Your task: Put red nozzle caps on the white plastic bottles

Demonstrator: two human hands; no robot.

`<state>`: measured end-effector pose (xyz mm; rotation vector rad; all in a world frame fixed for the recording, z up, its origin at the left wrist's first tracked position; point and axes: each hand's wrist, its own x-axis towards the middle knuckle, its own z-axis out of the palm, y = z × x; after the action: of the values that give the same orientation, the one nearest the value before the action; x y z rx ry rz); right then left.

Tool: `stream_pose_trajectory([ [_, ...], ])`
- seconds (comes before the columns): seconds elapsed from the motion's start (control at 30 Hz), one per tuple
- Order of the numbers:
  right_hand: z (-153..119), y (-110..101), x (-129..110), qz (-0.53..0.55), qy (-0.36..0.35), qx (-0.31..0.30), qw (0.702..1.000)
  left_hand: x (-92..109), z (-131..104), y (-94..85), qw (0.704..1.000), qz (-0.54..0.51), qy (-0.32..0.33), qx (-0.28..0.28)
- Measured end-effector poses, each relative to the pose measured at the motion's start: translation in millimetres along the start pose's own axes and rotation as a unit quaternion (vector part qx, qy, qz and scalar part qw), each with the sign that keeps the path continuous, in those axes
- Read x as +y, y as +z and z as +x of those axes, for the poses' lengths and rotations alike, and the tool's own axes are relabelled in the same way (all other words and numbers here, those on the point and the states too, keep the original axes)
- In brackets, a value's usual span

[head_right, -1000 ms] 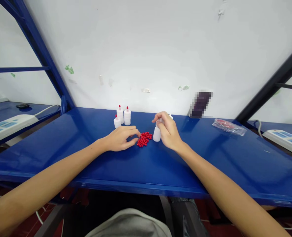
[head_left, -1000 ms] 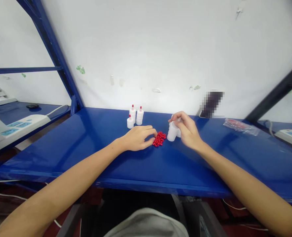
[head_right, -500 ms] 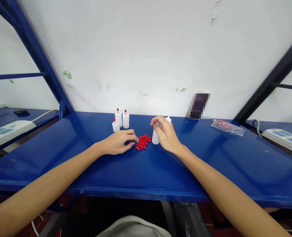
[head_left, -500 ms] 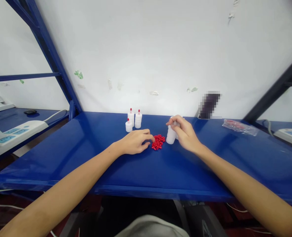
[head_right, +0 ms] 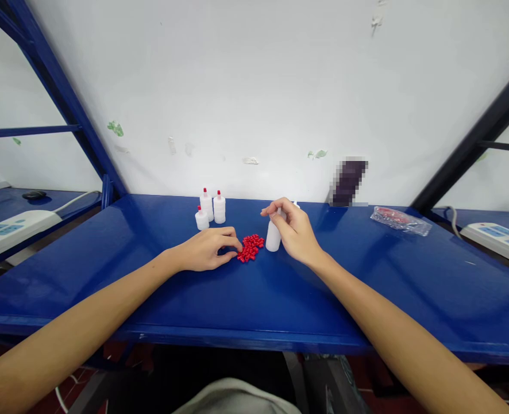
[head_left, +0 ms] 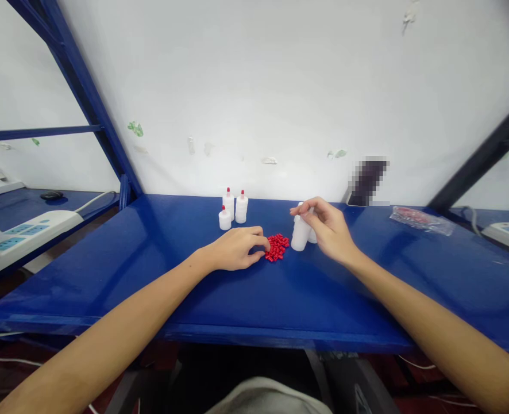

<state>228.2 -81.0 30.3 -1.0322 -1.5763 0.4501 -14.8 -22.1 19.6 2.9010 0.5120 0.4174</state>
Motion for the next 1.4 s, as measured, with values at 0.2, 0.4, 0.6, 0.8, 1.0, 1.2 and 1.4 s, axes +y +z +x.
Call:
stream_pose_trajectory([
  [0.2, 0, -1, 2, -0.02, 0.003, -0.026, 0.999, 0, 1, -0.9, 1.0, 0.004, 0.0, -0.007],
  [0.4, 1, -2, 2, -0.032, -0.009, -0.032, 0.999, -2, 1, -1.3, 1.0, 0.012, 0.007, -0.01],
  [0.6, 0, -2, 1, -0.011, 0.003, -0.034, 0.999, -7, 1, -1.3, 0.999, 0.037, 0.018, 0.004],
  [0.8, -3, 1, 0, -0.028, 0.006, -0.041, 0.999, -9, 2, -0.1, 0.997, 0.011, 0.011, 0.078],
  [1.0, -8, 4, -1, -0.015, 0.015, -0.037, 0.999, -9, 2, 2.6, 0.988, -0.002, 0.008, 0.154],
  [1.2, -21, 16, -9, 0.104, 0.058, -0.019, 0.993, -4, 2, 1.7, 0.982, -0.014, 0.042, 0.182],
  [1.4, -37, 29, -25, 0.192, 0.123, -0.239, 0.944, 13, 8, 3.2, 0.934, -0.12, -0.03, 0.336],
])
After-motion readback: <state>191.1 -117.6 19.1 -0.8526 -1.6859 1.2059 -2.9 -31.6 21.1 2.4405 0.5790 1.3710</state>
